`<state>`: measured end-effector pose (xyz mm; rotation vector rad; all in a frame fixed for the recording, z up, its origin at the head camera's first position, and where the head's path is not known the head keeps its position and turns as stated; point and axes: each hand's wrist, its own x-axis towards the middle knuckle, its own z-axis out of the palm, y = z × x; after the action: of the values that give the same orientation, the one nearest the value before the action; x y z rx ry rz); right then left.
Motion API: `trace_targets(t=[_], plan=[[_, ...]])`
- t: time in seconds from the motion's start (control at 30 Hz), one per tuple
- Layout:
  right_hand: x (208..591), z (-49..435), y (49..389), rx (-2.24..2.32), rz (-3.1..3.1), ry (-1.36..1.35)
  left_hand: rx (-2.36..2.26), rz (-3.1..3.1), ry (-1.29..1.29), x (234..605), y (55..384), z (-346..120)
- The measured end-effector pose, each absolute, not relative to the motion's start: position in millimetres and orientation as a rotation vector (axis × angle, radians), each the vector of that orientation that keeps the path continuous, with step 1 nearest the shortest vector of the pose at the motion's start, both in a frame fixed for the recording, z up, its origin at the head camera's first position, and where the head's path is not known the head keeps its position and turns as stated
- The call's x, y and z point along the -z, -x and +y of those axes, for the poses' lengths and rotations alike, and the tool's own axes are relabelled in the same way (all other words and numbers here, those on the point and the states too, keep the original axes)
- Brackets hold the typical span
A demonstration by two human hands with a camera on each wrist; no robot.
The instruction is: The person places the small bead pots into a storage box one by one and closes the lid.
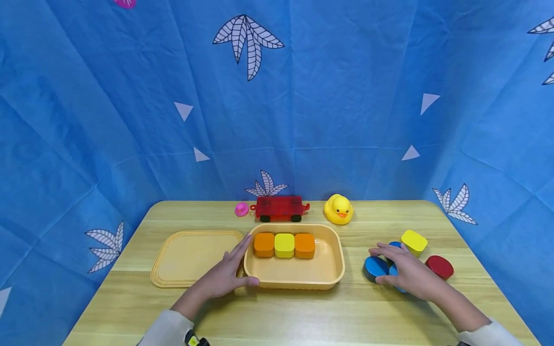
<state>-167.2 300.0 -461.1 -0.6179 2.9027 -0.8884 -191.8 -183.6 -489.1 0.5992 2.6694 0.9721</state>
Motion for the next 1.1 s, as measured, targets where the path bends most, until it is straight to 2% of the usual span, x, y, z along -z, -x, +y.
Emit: trace_targets(t=[0.27, 0.53, 1.1], plan=[[448.9, 286.9, 172.7, 0.878, 2.967, 0.682, -0.972, 2.67, -0.617, 489.7, 192.4, -183.7], [433.2, 265.8, 182.4, 1.084, 2.939, 0.716, -0.972, 2.668, -0.636, 490.8, 193.4, -184.6], [434.7, 219.4, 203.5, 1.162, 2.928, 0.681, -0.975, 2.677, -0.64, 490.1, 192.1, -184.6]])
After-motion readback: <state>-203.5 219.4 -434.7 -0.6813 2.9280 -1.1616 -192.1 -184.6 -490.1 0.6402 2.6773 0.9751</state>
